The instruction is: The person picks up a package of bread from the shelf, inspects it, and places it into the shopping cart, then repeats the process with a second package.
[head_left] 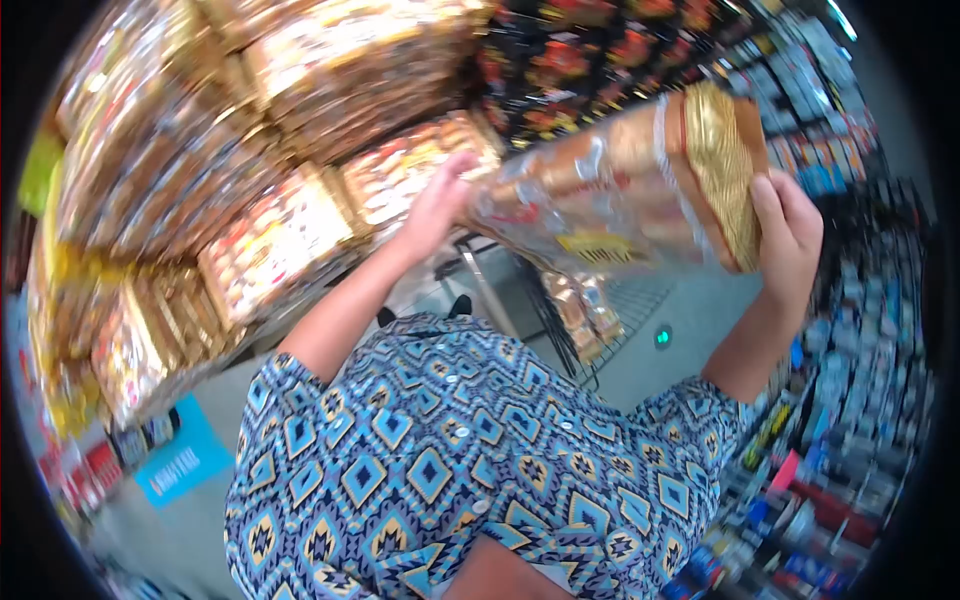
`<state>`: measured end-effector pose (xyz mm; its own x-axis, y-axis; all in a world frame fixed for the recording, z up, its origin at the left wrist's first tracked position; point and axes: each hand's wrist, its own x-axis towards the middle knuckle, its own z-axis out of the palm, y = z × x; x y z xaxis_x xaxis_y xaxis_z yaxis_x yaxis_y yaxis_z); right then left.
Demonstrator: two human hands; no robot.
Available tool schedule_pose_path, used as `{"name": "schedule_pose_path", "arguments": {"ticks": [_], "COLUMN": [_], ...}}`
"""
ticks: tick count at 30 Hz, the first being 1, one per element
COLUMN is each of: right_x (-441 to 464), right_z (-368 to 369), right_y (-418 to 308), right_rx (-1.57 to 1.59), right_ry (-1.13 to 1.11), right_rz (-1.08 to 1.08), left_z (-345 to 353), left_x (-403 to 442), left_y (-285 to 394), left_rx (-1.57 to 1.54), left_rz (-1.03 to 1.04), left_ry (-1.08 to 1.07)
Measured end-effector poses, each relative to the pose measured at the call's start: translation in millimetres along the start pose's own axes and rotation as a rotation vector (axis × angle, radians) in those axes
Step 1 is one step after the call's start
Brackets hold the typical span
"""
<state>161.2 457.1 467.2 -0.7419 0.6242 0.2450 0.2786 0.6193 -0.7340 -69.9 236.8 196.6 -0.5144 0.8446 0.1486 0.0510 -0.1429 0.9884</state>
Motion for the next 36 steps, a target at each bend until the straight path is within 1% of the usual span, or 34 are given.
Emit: {"name": "schedule_pose_path", "arguments": {"ticks": [1, 3, 5, 6, 7, 9, 10, 11, 13, 15, 17, 19, 20, 21, 22, 23, 24, 25, 26, 27, 29, 31, 33, 34, 35, 36], "right_x": [-3.5, -8.4, -8.0, -7.1, -5.2, 2.2, 3.9, 6.3, 13.0, 28.3, 46.3, 68.9, 80.1, 85.7, 85.3, 81.7, 72.1, 59.7, 48.5, 37.6, 10.1, -7.0, -10.9, -14.5, -18.2, -21.3], "right_z": [8.3, 34.4, 58.7, 72.9, 83.1, 99.3, 110.1, 119.2, 134.0, 147.1, 168.3, 175.2, 178.8, 183.0, 184.7, 192.5, 203.0, 212.7, 218.7, 224.4, 238.1, 253.9, 253.2, 251.0, 247.5, 241.4], "right_y": [-5.5, -26.1, -33.0, -36.8, -39.4, -41.6, -43.6, -49.8, -56.6, -55.2, -54.5, -43.8, -30.3, -14.0, 5.3, 27.9, 44.7, 58.4, 69.0, 79.5, 102.3, 88.1, 75.6, 70.4, 67.5, 71.9], "right_rx": [-0.018, -0.016, -0.135, -0.132, -0.128, -0.116, -0.096, -0.097, -0.167, -0.191, -0.176, 0.017, 0.160, 0.306, 0.267, 0.244, 0.307, 0.369, 0.455, 0.539, 0.615, 0.782, 0.793, 0.861, 0.928, 0.966], "right_ry": [-0.056, -0.162, -0.230, -0.237, -0.259, -0.380, -0.388, -0.406, -0.455, -0.471, -0.301, -0.093, -0.057, -0.021, -0.021, -0.071, -0.150, -0.231, -0.338, -0.442, -0.610, -0.489, -0.426, -0.382, -0.336, -0.296], "right_rz": [-0.038, -0.107, -0.378, -0.409, -0.430, -0.396, -0.430, -0.444, -0.457, -0.472, -0.538, -0.476, -0.411, -0.351, -0.342, -0.321, -0.219, -0.112, 0.056, 0.228, 0.280, 0.155, 0.290, 0.314, 0.338, 0.322], "left_z": [1.8, -1.5, -3.5, -6.6, -8.4, -8.4, -11.7, -14.0, -15.8, -21.8, -29.9, -35.6, -46.8, -49.1, -47.6, -51.5, -57.6, -64.2, -66.6, -65.7, -59.9, -56.9, -56.1, -55.5, -56.8, -57.4], "left_x": [-1.3, -9.8, -19.5, -22.3, -28.2, -37.8, -39.3, -41.8, -44.6, -44.2, -38.3, -28.6, -23.3, -26.6, -27.2, -29.5, -31.6, -32.9, -35.6, -37.5, -31.4, -26.8, -20.9, -20.0, -15.5, -13.8], "left_y": [8.8, 21.5, 39.4, 40.4, 42.9, 62.0, 60.9, 59.9, 55.8, 46.8, 39.0, 24.3, 5.7, 29.8, 29.8, 29.4, 22.3, 9.6, 2.3, 2.4, 8.3, 13.8, 15.9, 16.2, 4.1, 10.2], "left_rx": [0.032, 0.099, 0.050, 0.161, 0.164, 0.117, 0.257, 0.256, 0.082, 0.037, -0.150, -0.384, -0.279, -0.487, -0.619, -0.749, -0.752, -0.768, -0.786, -0.791, -0.804, -0.793, -0.749, -0.689, -0.718, -0.570], "left_rz": [0.070, 0.127, 0.212, 0.242, 0.241, 0.244, 0.333, 0.332, 0.227, 0.185, 0.148, 0.078, 0.042, -0.078, -0.092, -0.103, -0.100, -0.170, -0.243, -0.247, -0.181, -0.202, -0.129, -0.144, -0.125, -0.083], "left_ry": [-0.025, -0.074, -0.131, -0.146, -0.115, -0.101, -0.016, 0.006, 0.071, 0.112, 0.219, 0.331, 0.428, 0.431, 0.448, 0.473, 0.480, 0.514, 0.544, 0.550, 0.466, 0.437, 0.405, 0.423, 0.336, 0.263]}}
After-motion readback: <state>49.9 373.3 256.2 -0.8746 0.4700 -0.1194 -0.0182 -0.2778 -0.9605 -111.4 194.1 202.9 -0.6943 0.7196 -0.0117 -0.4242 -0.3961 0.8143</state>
